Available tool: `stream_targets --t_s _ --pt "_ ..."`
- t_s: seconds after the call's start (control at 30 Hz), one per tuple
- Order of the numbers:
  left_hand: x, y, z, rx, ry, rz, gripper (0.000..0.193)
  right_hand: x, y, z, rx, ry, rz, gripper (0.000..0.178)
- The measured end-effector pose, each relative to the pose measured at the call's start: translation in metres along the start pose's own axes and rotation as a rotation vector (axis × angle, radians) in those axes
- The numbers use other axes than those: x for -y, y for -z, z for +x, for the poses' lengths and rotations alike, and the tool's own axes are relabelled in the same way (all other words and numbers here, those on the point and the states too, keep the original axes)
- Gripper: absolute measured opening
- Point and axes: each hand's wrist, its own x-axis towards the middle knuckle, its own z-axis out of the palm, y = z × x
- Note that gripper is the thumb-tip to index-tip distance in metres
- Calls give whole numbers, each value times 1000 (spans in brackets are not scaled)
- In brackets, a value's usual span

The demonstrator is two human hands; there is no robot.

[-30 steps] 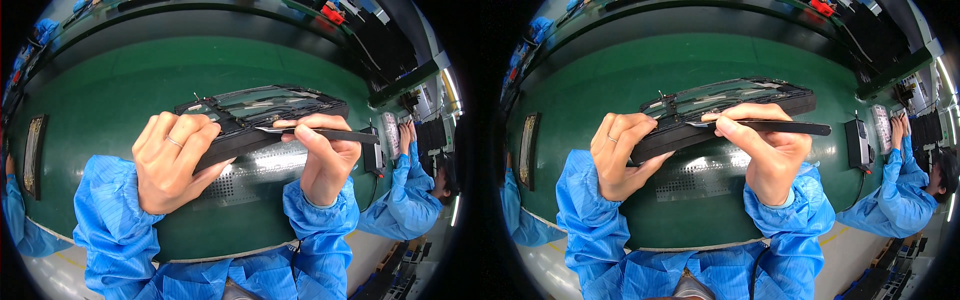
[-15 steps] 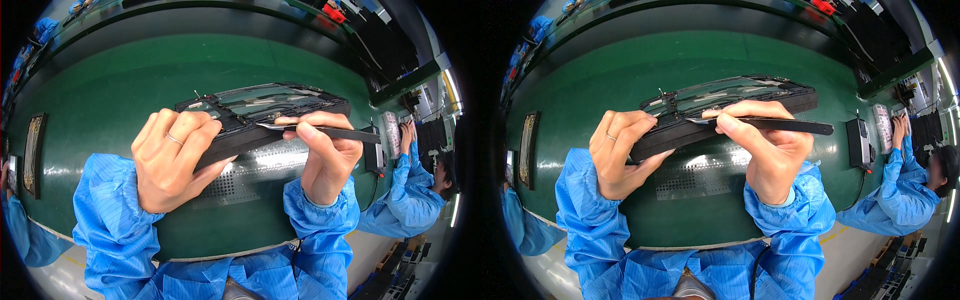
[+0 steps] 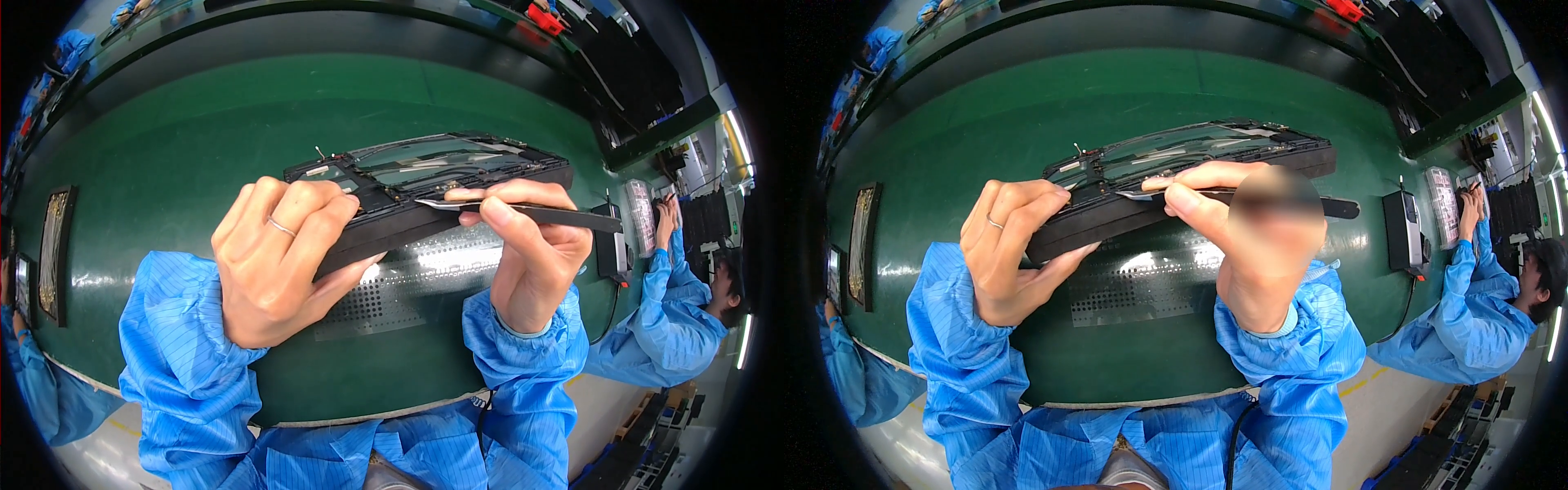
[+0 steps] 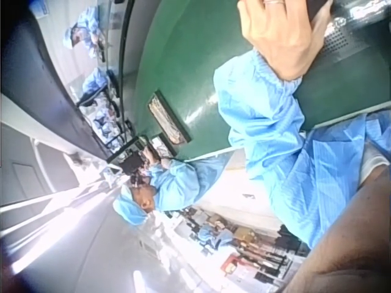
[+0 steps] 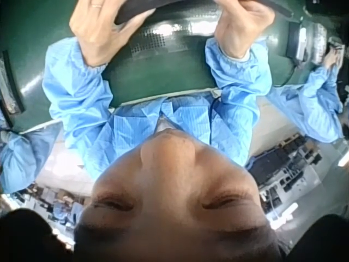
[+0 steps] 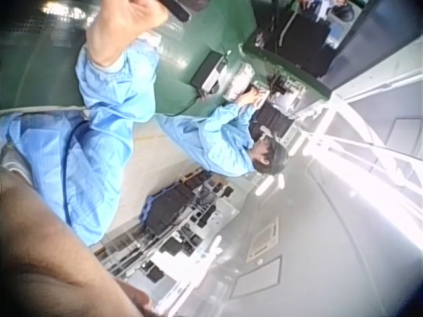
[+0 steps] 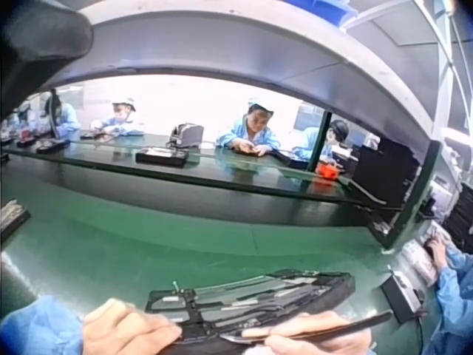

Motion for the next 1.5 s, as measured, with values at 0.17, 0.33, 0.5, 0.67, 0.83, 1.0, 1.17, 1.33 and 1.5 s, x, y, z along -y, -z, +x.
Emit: stream_targets --t_s 0.17,0.33,0.5,0.67,0.83,1.0,1.17,1.33,1.5 --pt "0 -1 1 -10 -5 7 45 -1 -1 -1 -5 -21 69 10" --pt "-5 0 4 7 -17 87 45 1 1 0 -22 -4 99 12" --pt "-8 -1 2 -18 -33 109 44 0 6 -3 27 2 109 12" --pt "-4 -4 0 -19 -35 122 43 -7 2 -3 43 -16 76 11" --pt "-8 0 3 -27 -43 128 41 -3 2 -3 52 12 93 11" --pt "-6 0 4 -16 -84 162 46 -4 1 -2 43 33 84 11" --pt "2 -3 9 3 -223 292 36 1 15 -9 -58 -43 86 9" --pt "17 8 18 85 -197 362 40 -7 46 -18 -151 -77 49 7" --pt "61 1 37 80 -182 609 47 -25 72 -24 -226 -150 45 6"
